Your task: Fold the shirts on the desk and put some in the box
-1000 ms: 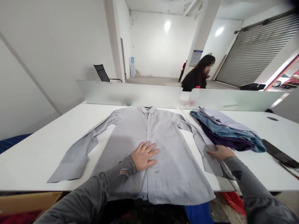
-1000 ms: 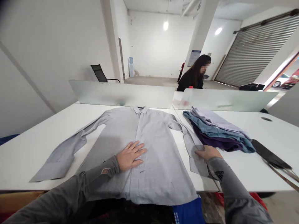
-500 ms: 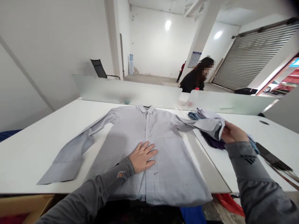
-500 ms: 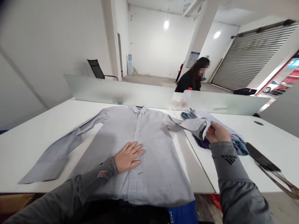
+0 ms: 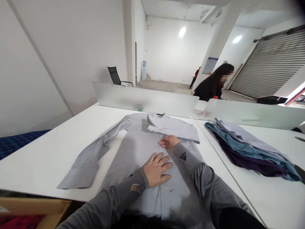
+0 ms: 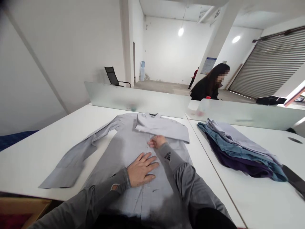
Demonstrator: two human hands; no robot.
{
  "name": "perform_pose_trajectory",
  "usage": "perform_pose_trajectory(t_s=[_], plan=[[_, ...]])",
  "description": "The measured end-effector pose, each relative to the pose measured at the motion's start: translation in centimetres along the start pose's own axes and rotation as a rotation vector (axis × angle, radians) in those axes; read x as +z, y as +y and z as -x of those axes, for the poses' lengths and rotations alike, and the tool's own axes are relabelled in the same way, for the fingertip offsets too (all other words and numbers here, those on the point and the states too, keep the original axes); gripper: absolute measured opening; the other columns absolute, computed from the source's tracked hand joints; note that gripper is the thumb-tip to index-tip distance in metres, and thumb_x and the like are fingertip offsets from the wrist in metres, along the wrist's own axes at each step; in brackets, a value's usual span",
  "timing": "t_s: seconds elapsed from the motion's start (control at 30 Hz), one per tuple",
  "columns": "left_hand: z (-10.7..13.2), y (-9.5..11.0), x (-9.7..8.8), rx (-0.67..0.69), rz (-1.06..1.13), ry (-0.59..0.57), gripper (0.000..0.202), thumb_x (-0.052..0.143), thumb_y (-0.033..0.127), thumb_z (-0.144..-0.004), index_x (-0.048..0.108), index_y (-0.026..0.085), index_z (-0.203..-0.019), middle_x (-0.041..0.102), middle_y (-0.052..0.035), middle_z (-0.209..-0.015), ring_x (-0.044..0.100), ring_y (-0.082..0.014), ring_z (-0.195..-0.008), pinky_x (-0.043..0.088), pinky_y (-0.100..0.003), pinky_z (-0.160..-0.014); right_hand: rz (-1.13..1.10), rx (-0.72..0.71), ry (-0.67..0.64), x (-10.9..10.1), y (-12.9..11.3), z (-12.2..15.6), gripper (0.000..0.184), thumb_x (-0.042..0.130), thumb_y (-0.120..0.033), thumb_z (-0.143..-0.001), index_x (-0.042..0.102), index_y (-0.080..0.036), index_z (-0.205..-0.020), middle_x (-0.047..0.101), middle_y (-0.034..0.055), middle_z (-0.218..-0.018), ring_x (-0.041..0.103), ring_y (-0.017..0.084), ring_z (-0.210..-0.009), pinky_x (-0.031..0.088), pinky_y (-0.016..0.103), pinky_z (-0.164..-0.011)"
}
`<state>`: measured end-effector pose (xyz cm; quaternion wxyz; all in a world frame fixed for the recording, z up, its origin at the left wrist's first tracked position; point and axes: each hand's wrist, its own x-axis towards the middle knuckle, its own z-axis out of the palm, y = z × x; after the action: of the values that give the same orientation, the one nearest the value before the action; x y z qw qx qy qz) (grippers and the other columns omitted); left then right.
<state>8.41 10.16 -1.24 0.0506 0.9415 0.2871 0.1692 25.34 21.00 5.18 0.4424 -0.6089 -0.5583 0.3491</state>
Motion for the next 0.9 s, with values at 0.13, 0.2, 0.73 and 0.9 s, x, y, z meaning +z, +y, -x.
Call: perform_pose_trajectory(t_s=[0.13,0.2,0.73,0.9], plan=[[-0.1,-0.1,-0.1,0.019,0.0,0.001,0.056,0.036,0.058,-0.093,0.041,0.03,-0.142,0.04,-0.003,-0.15,0.026,-0.0319,-0.141,0.021,-0.055,-0.113,0.073,-0.001,0.171,-2.1,2.6,-0.3,0.022,0.051,-0.038,-0.083,0.056,-0.017,-0.084,0.067,0.0129,-0.083,0.069,0.027,-0.081,0.054,0.038,-0.066],[0.0,-0.2,0.0,0.016,0.01,0.008,0.056,0.035,0.058,-0.093,0.04,0.031,-0.142,0.04,-0.0031,-0.15,0.026,-0.0319,-0.141,0.02,-0.055,-0.113,0.26,-0.083,0.311,-5.2,3.2,-1.5,0.03,0.048,-0.039,-0.087,0.058,-0.016,-0.103,0.065,0.0168,-0.109,0.06,0.03,-0.109,0.049,0.047,-0.088],[7.2,-8.5,-8.7,-0.919,-0.307,0.297,0.028,0.043,0.031,-0.093,0.059,0.015,-0.11,0.061,-0.0151,-0.118,0.052,-0.0256,-0.116,0.041,-0.04,-0.1,1.112,-0.138,0.123,-7.4,10.8,-5.3,0.062,0.019,-0.064,-0.091,0.043,-0.035,-0.14,0.036,0.0044,-0.152,0.029,0.037,-0.135,0.027,0.066,-0.098],[17.5,-13.8,-13.7,-1.486,-0.186,0.245,0.015,0.053,0.018,-0.078,0.061,0.011,-0.088,0.061,-0.0227,-0.111,0.047,-0.0402,-0.12,0.036,-0.059,-0.096,1.083,-0.178,0.177,-7.1,11.4,-5.3,0.063,0.022,-0.065,-0.09,0.048,-0.032,-0.137,0.042,0.0064,-0.149,0.032,0.039,-0.132,0.028,0.067,-0.095]])
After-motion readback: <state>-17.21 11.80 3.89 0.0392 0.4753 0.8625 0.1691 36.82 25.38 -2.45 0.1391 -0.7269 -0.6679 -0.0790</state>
